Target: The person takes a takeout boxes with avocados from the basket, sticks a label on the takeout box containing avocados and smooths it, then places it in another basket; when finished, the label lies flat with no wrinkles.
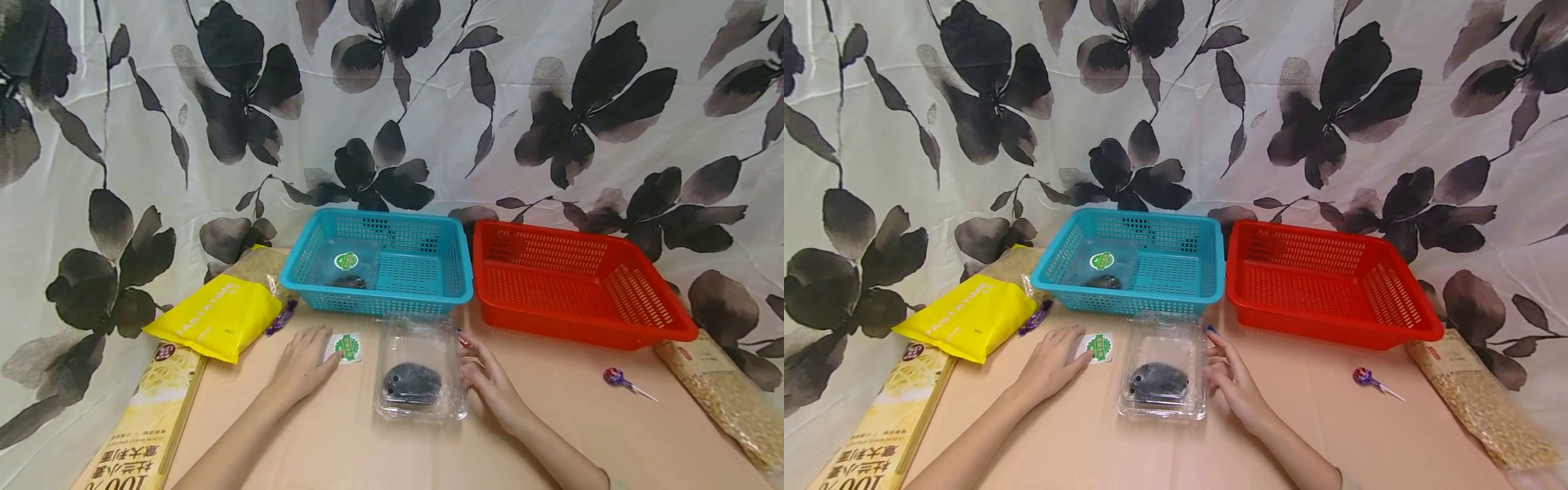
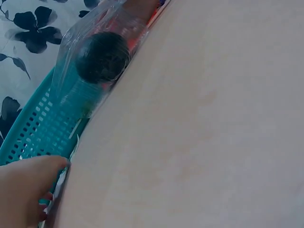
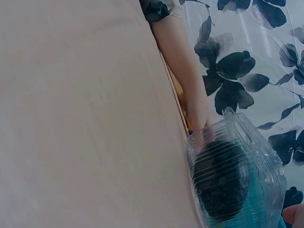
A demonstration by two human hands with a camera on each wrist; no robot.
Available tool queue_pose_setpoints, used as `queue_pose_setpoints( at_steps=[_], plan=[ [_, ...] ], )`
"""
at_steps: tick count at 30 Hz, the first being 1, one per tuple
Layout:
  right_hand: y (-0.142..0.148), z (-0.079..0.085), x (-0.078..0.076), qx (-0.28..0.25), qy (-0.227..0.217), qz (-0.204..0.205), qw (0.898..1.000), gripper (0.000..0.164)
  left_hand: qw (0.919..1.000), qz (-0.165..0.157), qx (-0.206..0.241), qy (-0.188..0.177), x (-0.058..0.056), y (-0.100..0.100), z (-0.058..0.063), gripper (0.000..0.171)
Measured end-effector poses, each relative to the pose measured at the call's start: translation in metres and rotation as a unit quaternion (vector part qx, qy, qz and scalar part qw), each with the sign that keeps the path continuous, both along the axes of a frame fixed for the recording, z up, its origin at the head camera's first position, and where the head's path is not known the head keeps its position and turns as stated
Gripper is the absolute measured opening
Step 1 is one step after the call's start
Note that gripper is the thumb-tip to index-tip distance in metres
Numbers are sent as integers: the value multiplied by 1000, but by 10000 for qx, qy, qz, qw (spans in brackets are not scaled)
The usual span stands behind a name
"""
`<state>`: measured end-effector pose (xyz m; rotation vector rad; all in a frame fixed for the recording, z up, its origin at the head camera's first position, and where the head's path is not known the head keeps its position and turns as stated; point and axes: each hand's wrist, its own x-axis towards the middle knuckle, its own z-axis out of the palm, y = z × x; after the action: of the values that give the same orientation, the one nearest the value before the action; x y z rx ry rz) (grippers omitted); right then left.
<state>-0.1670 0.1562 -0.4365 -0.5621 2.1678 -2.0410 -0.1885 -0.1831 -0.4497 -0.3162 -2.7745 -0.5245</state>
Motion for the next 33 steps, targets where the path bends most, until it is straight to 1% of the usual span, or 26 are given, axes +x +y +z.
queue_pose_setpoints(
  at_steps=[2, 4, 6, 8, 10, 12, 14, 16, 18, 21, 23, 26, 28, 30, 31, 33],
  plan=[
    [-1, -1, -1, -42, 37, 25, 10000, 50, 9999, -37, -73, -95, 0, -2, -1, 52],
    [-1, -1, -1, -108, 86, 89, 9999, 50, 9997, -99, -166, -115, 0, -3, 0, 52],
    [-1, -2, -1, -172, 147, 164, 9996, 50, 9997, -153, -135, -130, 0, -4, 2, 51],
    [-1, -3, -1, -235, 169, 196, 9994, 50, 9995, -180, 63, -267, -1, -5, 5, 51],
    [-1, -3, -1, -279, 184, 193, 9993, 50, 9980, -182, 351, -487, -2, -6, 9, 52],
    [-1, -4, -2, -306, 168, 163, 9993, 50, 9945, -119, 699, -766, -4, -8, 13, 53],
    [-1, -3, -2, -342, 151, 110, 9992, 50, 9903, -37, 989, -972, -5, -9, 16, 53],
    [-1, -1, -2, -369, 166, 32, 9992, 50, 9868, 6, 1209, -1076, -5, -10, 18, 51],
    [-1, 2, -2, -363, 281, -94, 9989, 51, 9855, 65, 1354, -1018, -5, -10, 21, 45],
    [-2, 10, -6, -250, 702, -371, 9965, 49, 9846, 28, 1589, -728, -4, -9, 29, 33],
    [-3, 17, -10, -159, 1050, -575, 9927, 46, 9818, -46, 1818, -555, -4, -8, 38, 26],
    [-6, 31, -15, -63, 1569, -682, 9852, 42, 9707, -322, 2313, -562, 1, -3, 53, 20],
    [-11, 41, -16, -2, 1929, -633, 9792, 40, 9611, -458, 2638, -673, 5, 3, 63, 18],
    [-20, 56, -11, 133, 2455, -529, 9679, 38, 9516, -559, 2923, -770, 11, 10, 72, 17],
    [-25, 64, -9, 206, 2740, -494, 9602, 37, 9464, -591, 3069, -817, 15, 14, 77, 17],
    [-37, 75, -4, 378, 3284, -406, 9429, 35, 9392, -666, 3267, -817, 21, 23, 86, 17]
  ],
)
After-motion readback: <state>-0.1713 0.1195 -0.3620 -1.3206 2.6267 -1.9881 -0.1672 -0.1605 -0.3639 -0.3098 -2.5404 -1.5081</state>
